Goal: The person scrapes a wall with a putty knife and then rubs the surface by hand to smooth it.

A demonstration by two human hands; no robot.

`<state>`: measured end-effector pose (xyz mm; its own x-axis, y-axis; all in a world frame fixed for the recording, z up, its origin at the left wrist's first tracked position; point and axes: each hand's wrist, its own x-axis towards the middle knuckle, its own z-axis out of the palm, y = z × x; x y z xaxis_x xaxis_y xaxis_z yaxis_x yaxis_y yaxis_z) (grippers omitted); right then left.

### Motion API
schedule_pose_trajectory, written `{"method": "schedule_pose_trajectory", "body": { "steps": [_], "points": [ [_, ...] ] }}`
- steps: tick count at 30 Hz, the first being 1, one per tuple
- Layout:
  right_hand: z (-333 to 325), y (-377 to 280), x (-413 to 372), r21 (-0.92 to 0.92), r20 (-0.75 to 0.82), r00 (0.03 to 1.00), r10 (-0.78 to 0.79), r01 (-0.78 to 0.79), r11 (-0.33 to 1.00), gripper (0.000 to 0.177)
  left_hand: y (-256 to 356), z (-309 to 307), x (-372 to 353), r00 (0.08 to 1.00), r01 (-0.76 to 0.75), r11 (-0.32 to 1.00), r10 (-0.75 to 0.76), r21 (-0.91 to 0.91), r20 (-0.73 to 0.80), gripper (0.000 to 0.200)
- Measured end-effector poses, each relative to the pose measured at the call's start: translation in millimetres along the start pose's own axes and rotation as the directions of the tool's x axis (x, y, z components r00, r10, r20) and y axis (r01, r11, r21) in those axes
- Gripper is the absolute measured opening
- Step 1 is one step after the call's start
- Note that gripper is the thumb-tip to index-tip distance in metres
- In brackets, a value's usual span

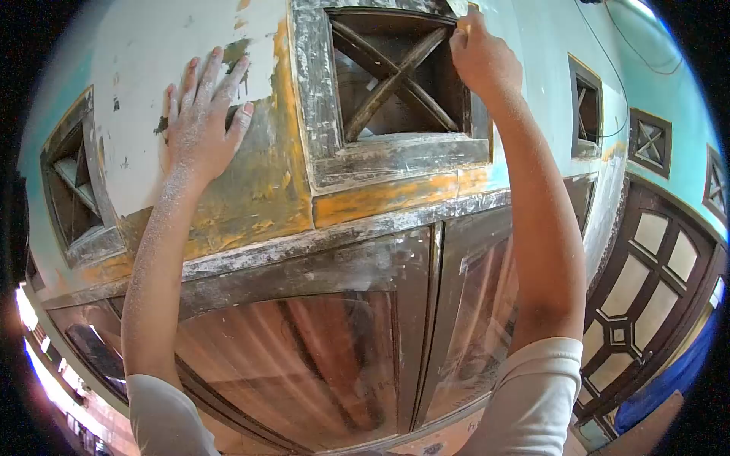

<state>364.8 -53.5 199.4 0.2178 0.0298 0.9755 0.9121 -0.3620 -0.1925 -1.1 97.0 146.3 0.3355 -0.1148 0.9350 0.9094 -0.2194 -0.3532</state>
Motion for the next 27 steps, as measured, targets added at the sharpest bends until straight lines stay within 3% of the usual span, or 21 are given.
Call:
{"method": "schedule_pose_trajectory", "body": {
  "steps": [2,5,11,14,15,18,20,21,23,25,27],
  "points": [
    [0.4,18.5,5.0,0.055,0.013,0.994,0.106,-0.106,0.993,0.03,0.0,0.4,0.7,1.0,0.001,1.0,-0.001,-0.001,-0.005,0.06],
    [0.3,30.1,13.0,0.128,-0.027,0.993,0.118,-0.114,0.985,0.03,0.4,2.7,0.0,1.0,0.013,1.0,-0.013,-0.004,-0.027,0.061],
    [17.4,62.0,8.6,0.188,0.053,0.992,0.11,-0.119,0.975,0.036,5.8,4.1,-2.5,0.999,0.038,0.999,-0.037,0.003,-0.014,0.059],
    [20.2,57.0,9.6,0.311,-0.111,0.983,0.145,-0.104,0.945,0.038,7.3,8.7,-9.8,0.989,0.126,0.991,-0.128,-0.037,-0.078,0.058],
    [16.9,54.6,6.4,0.429,-0.025,0.975,0.222,-0.19,0.883,0.038,9.6,9.4,-14.4,0.988,0.133,0.991,-0.134,-0.019,-0.07,0.058],
    [21.4,43.4,-15.8,0.513,-0.04,0.974,0.224,-0.172,0.841,0.037,17.9,7.9,-28.1,0.986,0.15,0.988,-0.152,-0.027,-0.07,0.063],
    [26.1,23.7,-41.2,0.583,-0.145,0.987,0.067,0.03,0.812,0.035,24.4,3.1,-33.0,0.986,0.164,0.986,-0.165,-0.006,-0.03,0.063],
    [27.1,11.6,-51.9,0.6,-0.141,0.988,0.062,0.035,0.799,0.035,25.9,1.5,-33.6,0.984,0.177,0.984,-0.177,-0.001,-0.006,0.063],
    [24.9,-18.0,-73.4,0.638,-0.181,0.979,-0.098,0.192,0.745,0.033,25.1,1.8,-34.3,0.984,0.178,0.984,-0.178,0.019,0.001,0.063],
    [-0.1,-54.6,-90.4,0.63,-0.035,0.986,-0.161,0.147,0.762,0.031,26.0,-1.1,-34.3,0.989,0.145,0.989,-0.144,-0.009,0.017,0.064],
    [-5.9,-80.9,-100.0,0.623,-0.102,0.946,-0.308,0.302,0.722,0.031,22.4,-2.7,-35.9,0.993,0.115,0.993,-0.115,-0.016,0.019,0.064]
  ]
}}
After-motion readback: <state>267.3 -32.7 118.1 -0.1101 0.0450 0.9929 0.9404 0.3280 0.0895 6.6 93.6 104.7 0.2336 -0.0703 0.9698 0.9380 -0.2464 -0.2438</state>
